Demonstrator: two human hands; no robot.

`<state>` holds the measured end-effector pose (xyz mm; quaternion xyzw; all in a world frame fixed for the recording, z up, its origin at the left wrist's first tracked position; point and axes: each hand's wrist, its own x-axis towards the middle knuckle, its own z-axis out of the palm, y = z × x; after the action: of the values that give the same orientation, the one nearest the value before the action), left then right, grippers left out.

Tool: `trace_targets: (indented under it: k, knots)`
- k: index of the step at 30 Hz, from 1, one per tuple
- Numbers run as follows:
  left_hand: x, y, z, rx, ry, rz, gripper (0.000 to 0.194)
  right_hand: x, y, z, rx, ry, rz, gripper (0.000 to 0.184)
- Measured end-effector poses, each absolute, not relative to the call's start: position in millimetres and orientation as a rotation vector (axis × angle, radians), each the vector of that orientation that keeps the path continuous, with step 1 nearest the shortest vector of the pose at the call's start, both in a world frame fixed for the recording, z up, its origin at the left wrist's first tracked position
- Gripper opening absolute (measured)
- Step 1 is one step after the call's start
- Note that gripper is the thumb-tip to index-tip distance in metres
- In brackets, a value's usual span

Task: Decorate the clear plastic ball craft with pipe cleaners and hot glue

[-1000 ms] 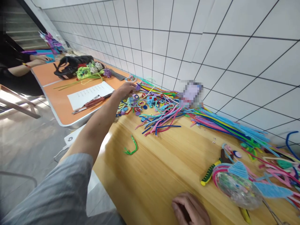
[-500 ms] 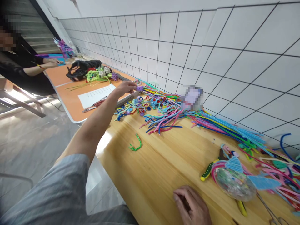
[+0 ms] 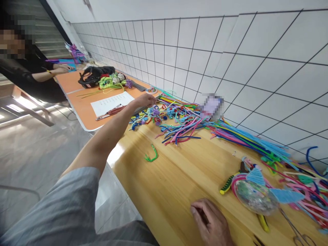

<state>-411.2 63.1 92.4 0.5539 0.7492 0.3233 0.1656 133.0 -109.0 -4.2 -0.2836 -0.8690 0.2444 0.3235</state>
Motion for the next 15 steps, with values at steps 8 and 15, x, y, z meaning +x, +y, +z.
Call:
trace_targets:
  k: [8,15]
  knots:
    - [-399.5,65.2,68.6,1.762,2.175,0.608,0.038,130.8,-108.9,-0.9,-0.703,-2.259,0.624,0.028]
    - [-399.2,76.2,52.2,1.717,2.229,0.715,0.006,130.5,-109.5,1.1,-0.701,-2.278,0.634,0.025]
